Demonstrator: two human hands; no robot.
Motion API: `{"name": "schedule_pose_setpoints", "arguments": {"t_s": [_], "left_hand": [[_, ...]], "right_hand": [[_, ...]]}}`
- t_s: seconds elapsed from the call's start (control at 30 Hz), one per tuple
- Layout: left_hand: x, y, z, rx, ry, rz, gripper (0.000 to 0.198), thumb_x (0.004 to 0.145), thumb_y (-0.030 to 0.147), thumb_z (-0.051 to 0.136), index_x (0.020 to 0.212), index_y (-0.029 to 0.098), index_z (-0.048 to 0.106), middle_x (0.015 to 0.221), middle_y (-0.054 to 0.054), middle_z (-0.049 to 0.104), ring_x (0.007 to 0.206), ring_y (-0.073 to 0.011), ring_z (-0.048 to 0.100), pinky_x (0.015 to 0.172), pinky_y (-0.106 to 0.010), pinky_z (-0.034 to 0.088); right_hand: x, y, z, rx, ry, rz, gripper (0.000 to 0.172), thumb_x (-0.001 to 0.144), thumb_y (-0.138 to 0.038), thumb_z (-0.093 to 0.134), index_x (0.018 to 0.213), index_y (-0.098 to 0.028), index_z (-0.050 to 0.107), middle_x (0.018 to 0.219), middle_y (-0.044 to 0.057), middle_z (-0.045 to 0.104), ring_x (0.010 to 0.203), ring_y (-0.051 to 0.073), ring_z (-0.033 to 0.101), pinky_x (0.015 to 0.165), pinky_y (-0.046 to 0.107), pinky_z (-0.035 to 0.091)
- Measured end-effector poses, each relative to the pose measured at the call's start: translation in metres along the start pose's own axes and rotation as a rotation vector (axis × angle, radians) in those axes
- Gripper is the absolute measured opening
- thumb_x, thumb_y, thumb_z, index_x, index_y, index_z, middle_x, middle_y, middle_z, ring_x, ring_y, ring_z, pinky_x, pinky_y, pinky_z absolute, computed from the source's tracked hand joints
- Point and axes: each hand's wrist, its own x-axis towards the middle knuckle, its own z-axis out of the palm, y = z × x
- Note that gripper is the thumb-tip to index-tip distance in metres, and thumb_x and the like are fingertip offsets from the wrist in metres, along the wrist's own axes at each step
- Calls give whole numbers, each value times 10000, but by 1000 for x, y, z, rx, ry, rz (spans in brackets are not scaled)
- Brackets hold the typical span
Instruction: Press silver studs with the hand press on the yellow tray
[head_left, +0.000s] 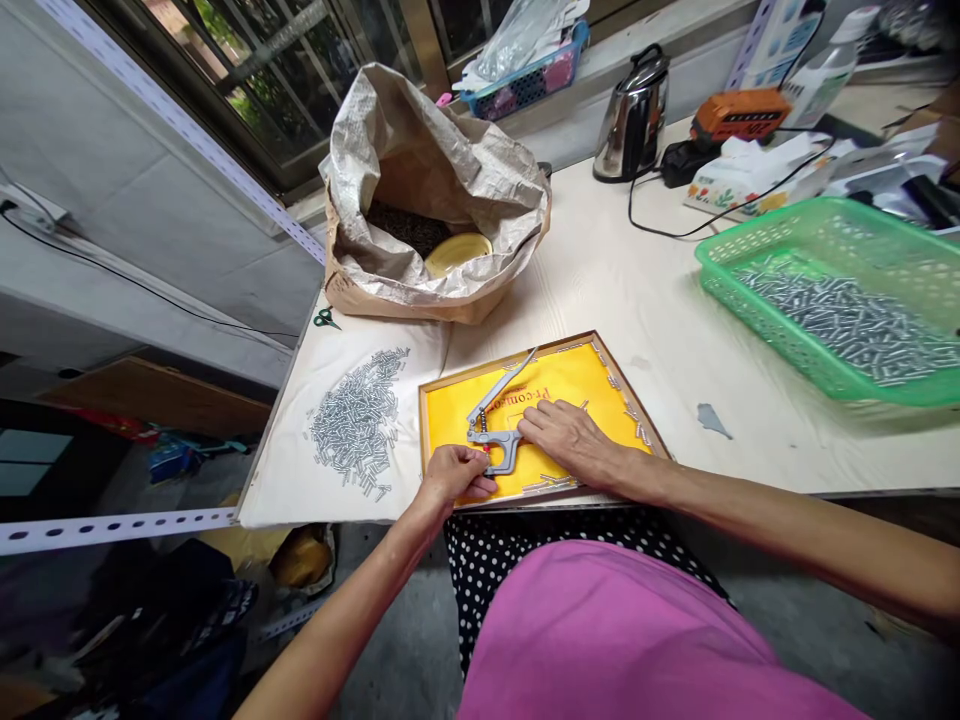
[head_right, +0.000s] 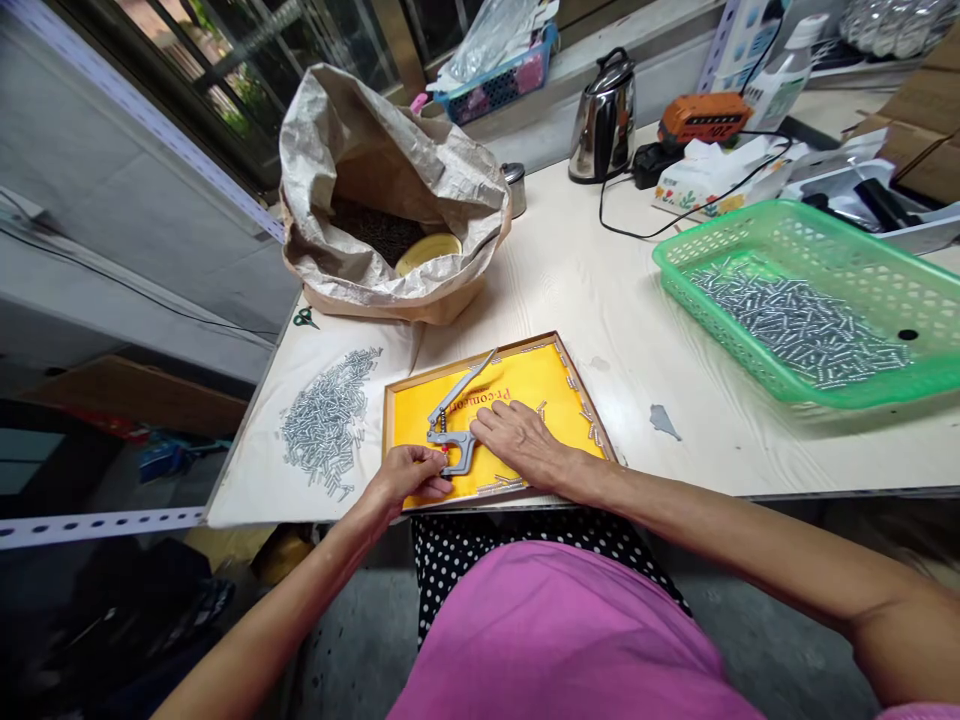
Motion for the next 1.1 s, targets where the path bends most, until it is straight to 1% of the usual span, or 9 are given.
{"name": "schedule_pose_setpoints", "arguments": {"t_s": [0.13,0.2,0.33,0.43,0.53,0.63,0.77,0.93,1.1], "left_hand": [[3,2,-4,30,-54,-38,191,790,152,770,666,109,631,499,-62,666,440,-133,647,455,-178,520],[5,2,-5,45,-59,-54,204,793,165,770,658,114,625,504,-72,672,422,-129,634,447,-177,511],[7,0,-7,54,-74,-56,205,795,190,771,666,117,629,518,-83,685,417,-128,631,449,-176,508],[9,-1,-7,41,-79,-66,193,798,171,763,668,113,632,511,-83,682,430,-134,642,456,-177,516],[7,0,-6,25,-69,-66,185,798,151,758,667,108,635,504,-81,678,437,-137,649,461,-177,528],[4,3,-5,34,-56,-70,196,791,140,764,650,107,632,495,-82,672,406,-127,629,439,-168,516],[3,4,-4,55,-49,-78,197,833,132,713,654,108,635,503,-79,680,395,-112,622,433,-152,508],[6,1,-5,49,-45,-83,195,774,170,781,652,109,641,502,-83,679,406,-128,631,439,-167,515],[6,2,-4,45,-37,-91,194,784,180,768,653,108,645,505,-81,679,408,-125,620,458,-182,518]], "right_hand": [[4,4,-4,15,-68,39,145,979,-201,472,976,-202,617,978,83,634,951,238,511,797,363,380],[7,10,-10,54,-63,56,143,949,-304,565,1021,-201,634,1121,113,628,1070,272,511,862,397,403],[16,32,-18,103,3,48,754,738,-567,766,1352,-204,521,1519,193,375,1376,413,303,1045,573,322],[26,49,-19,92,-71,30,950,656,-669,766,1416,-181,474,1490,223,407,1381,460,288,1054,647,281],[32,55,-19,63,-146,16,945,664,-670,745,1402,-139,488,1344,231,531,1287,447,402,1023,668,298],[33,54,-21,46,-147,24,930,680,-640,745,1398,-109,485,1255,221,575,1194,417,468,1001,661,317],[29,49,-24,52,-125,55,864,674,-621,770,1328,-106,539,1197,193,596,1135,380,492,975,581,357],[26,45,-30,20,-141,65,685,707,-616,753,1151,-110,627,1121,166,619,1048,337,508,909,495,370],[24,43,-29,18,-143,52,618,740,-596,739,1126,-122,643,1079,154,626,1016,323,508,866,450,362]]}}
